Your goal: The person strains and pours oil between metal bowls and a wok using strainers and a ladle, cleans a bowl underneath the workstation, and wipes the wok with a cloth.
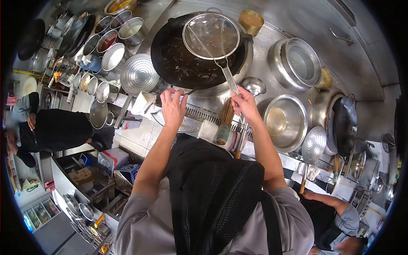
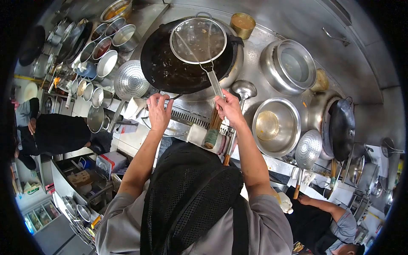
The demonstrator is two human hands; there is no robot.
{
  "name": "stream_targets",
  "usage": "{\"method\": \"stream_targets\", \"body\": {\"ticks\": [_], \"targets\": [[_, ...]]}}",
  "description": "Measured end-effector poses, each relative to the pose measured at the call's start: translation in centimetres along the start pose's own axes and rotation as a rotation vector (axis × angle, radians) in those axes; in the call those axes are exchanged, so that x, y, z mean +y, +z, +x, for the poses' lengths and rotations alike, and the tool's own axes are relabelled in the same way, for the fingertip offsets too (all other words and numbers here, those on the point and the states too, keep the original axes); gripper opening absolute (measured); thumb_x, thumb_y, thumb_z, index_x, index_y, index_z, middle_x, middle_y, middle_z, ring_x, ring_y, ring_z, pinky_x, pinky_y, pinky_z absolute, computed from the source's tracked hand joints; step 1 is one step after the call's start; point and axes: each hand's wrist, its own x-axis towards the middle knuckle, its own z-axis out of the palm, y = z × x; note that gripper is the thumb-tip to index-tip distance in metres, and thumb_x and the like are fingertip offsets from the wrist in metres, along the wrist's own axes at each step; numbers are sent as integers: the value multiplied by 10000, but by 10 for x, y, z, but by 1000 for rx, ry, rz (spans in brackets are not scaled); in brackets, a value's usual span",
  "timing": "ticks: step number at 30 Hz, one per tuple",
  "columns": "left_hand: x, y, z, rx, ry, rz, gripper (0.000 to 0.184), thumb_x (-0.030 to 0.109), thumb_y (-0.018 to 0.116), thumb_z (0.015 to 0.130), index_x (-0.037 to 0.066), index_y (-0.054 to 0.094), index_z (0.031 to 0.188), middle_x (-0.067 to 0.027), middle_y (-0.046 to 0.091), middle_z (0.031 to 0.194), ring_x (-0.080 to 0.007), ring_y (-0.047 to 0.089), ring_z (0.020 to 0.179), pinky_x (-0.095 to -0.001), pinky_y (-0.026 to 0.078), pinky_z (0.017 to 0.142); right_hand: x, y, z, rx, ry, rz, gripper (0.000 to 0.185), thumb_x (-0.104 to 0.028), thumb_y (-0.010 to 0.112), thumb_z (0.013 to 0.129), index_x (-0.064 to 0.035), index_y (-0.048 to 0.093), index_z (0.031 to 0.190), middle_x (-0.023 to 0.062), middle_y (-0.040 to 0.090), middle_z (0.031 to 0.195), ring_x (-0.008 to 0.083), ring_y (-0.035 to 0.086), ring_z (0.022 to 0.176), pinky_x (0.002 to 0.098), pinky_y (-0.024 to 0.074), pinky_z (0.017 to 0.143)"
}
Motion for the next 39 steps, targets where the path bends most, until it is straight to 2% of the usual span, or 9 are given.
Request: {"method": "stream_targets", "body": {"ticks": [12, 19, 22, 23, 26, 27, 31, 34, 39], "targets": [[0, -1, 1, -2, 1, -18, 249, 148, 765, 823, 109, 621, 1021, -131, 519, 1028, -357, 507, 1002, -478, 408, 898, -3, -5, 5, 99, -85, 1, 370, -137, 613, 980, -59, 540, 1334, 6, 547, 682, 64, 370, 428, 252, 312, 358], [-1, -1, 2, -9, -6, -35, 217, 151, 760, 830, 102, 633, 999, -136, 527, 1023, -351, 511, 1007, -478, 407, 906, -18, -26, 17, 329, -227, -54, 419, -102, 583, 953, -10, 533, 1359, 20, 606, 706, 61, 417, 454, 245, 341, 390], [0, -3, 2, -24, -8, -30, 220, 132, 757, 828, 120, 639, 1013, -121, 520, 1052, -356, 499, 1033, -467, 422, 905, -44, -54, 29, 692, -388, -682, 457, -149, 589, 924, 5, 536, 1350, 138, 696, 735, 207, 665, 608, 368, 523, 575], [-1, -3, 2, -27, -3, -35, 217, 131, 757, 828, 116, 640, 1011, -120, 520, 1049, -354, 499, 1031, -467, 421, 905, -54, -59, 30, 751, -442, -723, 442, -159, 532, 938, -39, 529, 1364, 209, 707, 787, 335, 722, 735, 458, 551, 704], [-1, -4, 3, -31, 2, -38, 210, 133, 756, 828, 107, 642, 1002, -119, 518, 1031, -348, 500, 1022, -466, 415, 898, -82, -88, 51, 953, -403, -1171, 421, -151, 498, 942, -83, 525, 1357, 246, 711, 862, 402, 714, 816, 522, 537, 754], [-1, -5, 4, -30, 9, -39, 213, 133, 759, 826, 105, 641, 1000, -120, 517, 1029, -347, 499, 1022, -466, 416, 896, -98, -84, 49, 946, -328, -1158, 398, -171, 488, 950, -78, 537, 1334, 278, 698, 970, 476, 668, 927, 570, 515, 827], [0, -4, 4, -28, 12, -47, 227, 131, 767, 821, 102, 636, 1003, -123, 512, 1027, -345, 494, 1027, -466, 416, 894, -115, -109, 73, 866, -51, -1301, 394, -119, 508, 908, -109, 506, 1302, 308, 667, 1084, 484, 637, 1045, 568, 496, 923], [1, -4, 4, -20, 10, -52, 211, 152, 753, 842, 87, 632, 1002, -160, 532, 1039, -363, 511, 1004, -492, 400, 898, -127, -102, 67, 878, 0, -1331, 336, -116, 450, 940, -87, 508, 1269, 285, 667, 1131, 444, 647, 1087, 526, 514, 943], [0, -5, 5, -42, 32, -46, 206, 152, 748, 846, 85, 628, 1000, -166, 531, 1039, -371, 507, 1003, -493, 410, 889, -114, -109, 72, 831, 24, -1339, 352, -115, 467, 932, -82, 498, 1281, 286, 666, 1137, 437, 642, 1103, 512, 511, 953]]}}
